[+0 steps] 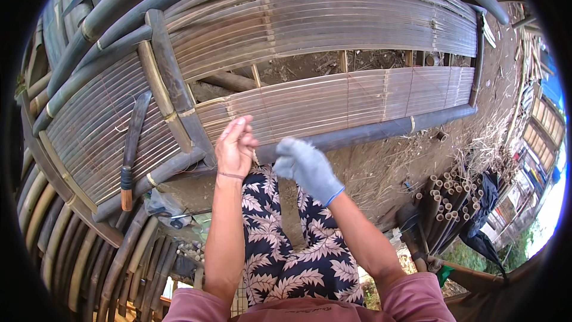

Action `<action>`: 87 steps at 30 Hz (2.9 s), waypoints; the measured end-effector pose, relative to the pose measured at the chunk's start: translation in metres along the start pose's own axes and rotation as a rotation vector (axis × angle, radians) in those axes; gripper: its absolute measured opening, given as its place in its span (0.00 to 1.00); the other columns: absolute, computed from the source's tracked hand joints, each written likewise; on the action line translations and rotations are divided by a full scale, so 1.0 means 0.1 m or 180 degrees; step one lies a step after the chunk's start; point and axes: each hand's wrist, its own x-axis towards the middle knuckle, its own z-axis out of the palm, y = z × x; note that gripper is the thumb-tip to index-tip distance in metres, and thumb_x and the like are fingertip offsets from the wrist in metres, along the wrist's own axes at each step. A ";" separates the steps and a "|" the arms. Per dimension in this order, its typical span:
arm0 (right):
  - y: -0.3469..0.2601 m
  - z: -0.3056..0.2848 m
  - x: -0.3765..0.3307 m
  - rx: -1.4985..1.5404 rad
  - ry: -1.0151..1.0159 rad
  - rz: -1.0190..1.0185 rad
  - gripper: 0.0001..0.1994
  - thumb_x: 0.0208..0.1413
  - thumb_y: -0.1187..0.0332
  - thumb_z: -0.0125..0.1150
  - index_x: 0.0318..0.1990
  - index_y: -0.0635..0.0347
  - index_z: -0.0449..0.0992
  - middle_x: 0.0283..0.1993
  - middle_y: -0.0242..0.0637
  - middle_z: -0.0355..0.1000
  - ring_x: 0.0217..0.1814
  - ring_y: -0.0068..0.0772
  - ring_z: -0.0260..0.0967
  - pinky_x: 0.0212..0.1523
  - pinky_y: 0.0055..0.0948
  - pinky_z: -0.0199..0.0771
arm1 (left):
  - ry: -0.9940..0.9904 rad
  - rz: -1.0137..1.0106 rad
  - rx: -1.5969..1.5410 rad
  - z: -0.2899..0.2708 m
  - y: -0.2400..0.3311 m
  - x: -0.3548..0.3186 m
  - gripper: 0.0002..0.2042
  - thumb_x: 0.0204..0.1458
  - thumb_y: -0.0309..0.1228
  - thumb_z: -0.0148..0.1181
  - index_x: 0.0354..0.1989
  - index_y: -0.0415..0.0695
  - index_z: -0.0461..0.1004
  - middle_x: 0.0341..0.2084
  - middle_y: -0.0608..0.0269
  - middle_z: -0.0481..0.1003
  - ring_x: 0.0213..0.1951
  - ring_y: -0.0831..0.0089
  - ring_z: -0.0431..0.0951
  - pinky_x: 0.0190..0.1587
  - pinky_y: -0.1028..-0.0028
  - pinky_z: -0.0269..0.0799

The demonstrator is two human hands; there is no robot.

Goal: The person weaves a thin strip of bamboo through a partially constructed bamboo frame by hand, pulling it tight and tucking the ends into the structure.

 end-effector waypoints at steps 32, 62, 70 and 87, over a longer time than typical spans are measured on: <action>-0.93 0.20 2.02 -0.5342 -0.0226 -0.0626 0.17 0.49 0.55 0.56 0.35 0.57 0.83 0.40 0.57 0.76 0.41 0.58 0.75 0.43 0.46 0.75 | 0.0797 0.0551 0.1075 0.11 0.29 0.89 0.09 0.61 0.32 0.55 0.42 0.39 0.74 0.37 0.58 0.79 0.25 0.78 0.77 0.22 0.81 0.71; -0.84 0.04 1.34 -0.3549 0.0658 -0.2626 0.11 0.54 0.64 0.63 0.39 0.61 0.80 0.37 0.42 0.78 0.41 0.37 0.75 0.44 0.35 0.75 | -0.0628 0.2036 0.2956 0.18 -0.23 1.02 0.12 0.57 0.33 0.61 0.41 0.37 0.81 0.32 0.62 0.81 0.36 0.77 0.76 0.42 0.77 0.71; -1.12 0.07 1.09 -0.5337 -0.0769 -0.3121 0.40 0.48 0.66 0.67 0.70 0.50 0.56 0.66 0.51 0.60 0.56 0.50 0.70 0.53 0.41 0.74 | -0.0679 0.1620 0.3089 0.16 -0.13 1.05 0.11 0.54 0.33 0.61 0.38 0.37 0.81 0.31 0.55 0.81 0.34 0.71 0.79 0.40 0.74 0.72; -0.88 -0.11 1.39 -0.4312 0.0976 -0.3473 0.12 0.57 0.65 0.58 0.44 0.60 0.79 0.41 0.45 0.78 0.42 0.46 0.76 0.46 0.38 0.76 | -0.0812 0.1321 0.2358 0.06 -0.04 1.06 0.11 0.58 0.30 0.61 0.44 0.36 0.80 0.31 0.63 0.82 0.31 0.82 0.76 0.35 0.81 0.72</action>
